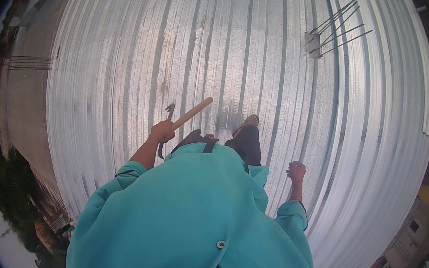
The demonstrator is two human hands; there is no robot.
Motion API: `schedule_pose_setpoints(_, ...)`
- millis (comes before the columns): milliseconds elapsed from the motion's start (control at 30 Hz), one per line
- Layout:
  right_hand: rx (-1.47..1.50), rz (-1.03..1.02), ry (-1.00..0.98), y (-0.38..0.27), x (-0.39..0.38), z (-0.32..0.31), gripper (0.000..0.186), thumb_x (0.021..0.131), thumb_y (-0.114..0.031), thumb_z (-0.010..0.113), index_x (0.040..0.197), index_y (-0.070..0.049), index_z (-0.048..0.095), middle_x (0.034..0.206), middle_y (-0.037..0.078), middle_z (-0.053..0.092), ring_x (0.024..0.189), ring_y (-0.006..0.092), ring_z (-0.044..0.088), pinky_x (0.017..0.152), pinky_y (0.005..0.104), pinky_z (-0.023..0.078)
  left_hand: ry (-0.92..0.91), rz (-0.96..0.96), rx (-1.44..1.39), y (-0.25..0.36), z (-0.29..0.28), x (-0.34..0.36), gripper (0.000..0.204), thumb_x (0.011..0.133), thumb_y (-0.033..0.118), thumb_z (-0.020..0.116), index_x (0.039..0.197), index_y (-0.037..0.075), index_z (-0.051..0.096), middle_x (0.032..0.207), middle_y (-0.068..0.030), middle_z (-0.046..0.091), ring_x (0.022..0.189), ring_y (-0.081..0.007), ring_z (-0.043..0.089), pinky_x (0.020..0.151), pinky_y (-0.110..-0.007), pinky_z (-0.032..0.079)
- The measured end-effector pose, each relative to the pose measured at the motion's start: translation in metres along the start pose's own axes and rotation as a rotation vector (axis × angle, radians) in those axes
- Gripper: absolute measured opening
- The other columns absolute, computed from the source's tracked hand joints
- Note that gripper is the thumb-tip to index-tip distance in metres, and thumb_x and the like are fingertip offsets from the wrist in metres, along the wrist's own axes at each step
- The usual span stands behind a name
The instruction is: The person secures metal roof sheets to a roof structure using a hammer and nails. They walk across the corrugated metal surface, retrieve nails from a bucket, and hammer them into the sheets to fasten them in place.
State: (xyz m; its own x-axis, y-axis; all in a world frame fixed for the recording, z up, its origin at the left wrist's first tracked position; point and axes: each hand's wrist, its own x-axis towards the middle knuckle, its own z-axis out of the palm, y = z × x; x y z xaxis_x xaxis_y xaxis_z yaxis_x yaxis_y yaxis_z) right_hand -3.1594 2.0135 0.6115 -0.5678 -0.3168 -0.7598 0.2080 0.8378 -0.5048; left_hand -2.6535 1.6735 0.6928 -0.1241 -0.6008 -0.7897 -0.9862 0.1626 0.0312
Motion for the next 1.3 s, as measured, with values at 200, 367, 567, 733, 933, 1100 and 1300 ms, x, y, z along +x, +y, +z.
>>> schedule_pose_setpoints(200,-0.797,-0.704,0.01,-0.254,0.109,0.016,0.034,0.087,-0.027,0.067,0.105,0.001,0.071,0.089,0.023,0.073,0.088,0.0388,0.071,0.084,0.0449,0.054,0.034,-0.117,-0.099,0.032,-0.051,-0.002,0.03,0.081,0.021,0.061,0.107,0.008,0.07,0.104,-0.0164,0.072,0.098,-0.0352,0.071,0.086,-0.048,0.055)
schedule_pose_setpoints(367,-1.012,-1.098,-0.217,-0.477,0.073,0.115,0.042,0.086,-0.022,0.072,0.122,-0.004,0.064,0.12,0.018,0.065,0.113,0.0364,0.062,0.095,0.0463,0.05,0.106,-0.062,-0.041,0.067,-0.137,0.027,0.027,0.075,0.017,0.065,0.101,0.011,0.07,0.096,-0.0135,0.073,0.091,-0.0314,0.072,0.078,-0.046,0.057)
schedule_pose_setpoints(567,-1.102,-1.605,-0.566,-0.59,0.034,0.281,0.067,0.069,-0.025,0.086,0.128,-0.01,0.059,0.126,0.011,0.058,0.124,0.0319,0.053,0.105,0.0476,0.041,0.156,0.219,-0.097,0.098,-0.263,0.113,0.025,0.074,0.015,0.067,0.098,0.012,0.073,0.092,-0.0124,0.073,0.088,-0.0315,0.073,0.075,-0.046,0.058)
schedule_pose_setpoints(733,-1.286,-1.532,-0.444,-0.625,0.051,0.363,0.048,0.075,-0.02,0.079,0.115,-0.004,0.059,0.112,0.016,0.058,0.11,0.0341,0.058,0.096,0.0503,0.044,0.346,0.467,-0.176,0.091,-0.351,0.202,0.016,0.068,0.013,0.07,0.084,0.008,0.073,0.086,-0.0161,0.072,0.084,-0.0342,0.071,0.074,-0.046,0.057)
schedule_pose_setpoints(933,-1.299,-1.563,-0.674,-0.722,0.069,0.456,0.026,0.075,-0.022,0.069,0.092,-0.006,0.056,0.09,0.016,0.063,0.081,0.0374,0.066,0.068,0.0496,0.054,0.152,0.421,-0.426,0.016,-0.449,0.25,0.039,0.064,0.02,0.075,0.102,0.014,0.075,0.093,-0.0159,0.073,0.089,-0.0339,0.071,0.077,-0.046,0.055)
schedule_pose_setpoints(1100,-1.472,-1.498,-0.816,-0.793,0.053,0.546,0.028,0.081,-0.03,0.066,0.092,-0.005,0.058,0.09,0.018,0.067,0.08,0.0401,0.068,0.072,0.0509,0.055,-0.091,0.379,-0.811,-0.077,-0.482,0.3,0.069,0.061,0.04,0.083,0.12,0.007,0.07,0.107,-0.0169,0.072,0.097,-0.0303,0.07,0.08,-0.041,0.055)
schedule_pose_setpoints(1300,-1.63,-1.539,-1.087,-0.884,0.056,0.674,0.033,0.083,-0.037,0.067,0.092,-0.006,0.062,0.087,0.02,0.069,0.081,0.0396,0.069,0.075,0.0515,0.055,-0.015,-0.021,-1.533,-0.195,-0.492,0.37,0.067,0.075,0.046,0.078,0.124,0.001,0.068,0.105,-0.0152,0.071,0.088,-0.028,0.069,0.079,-0.039,0.054)
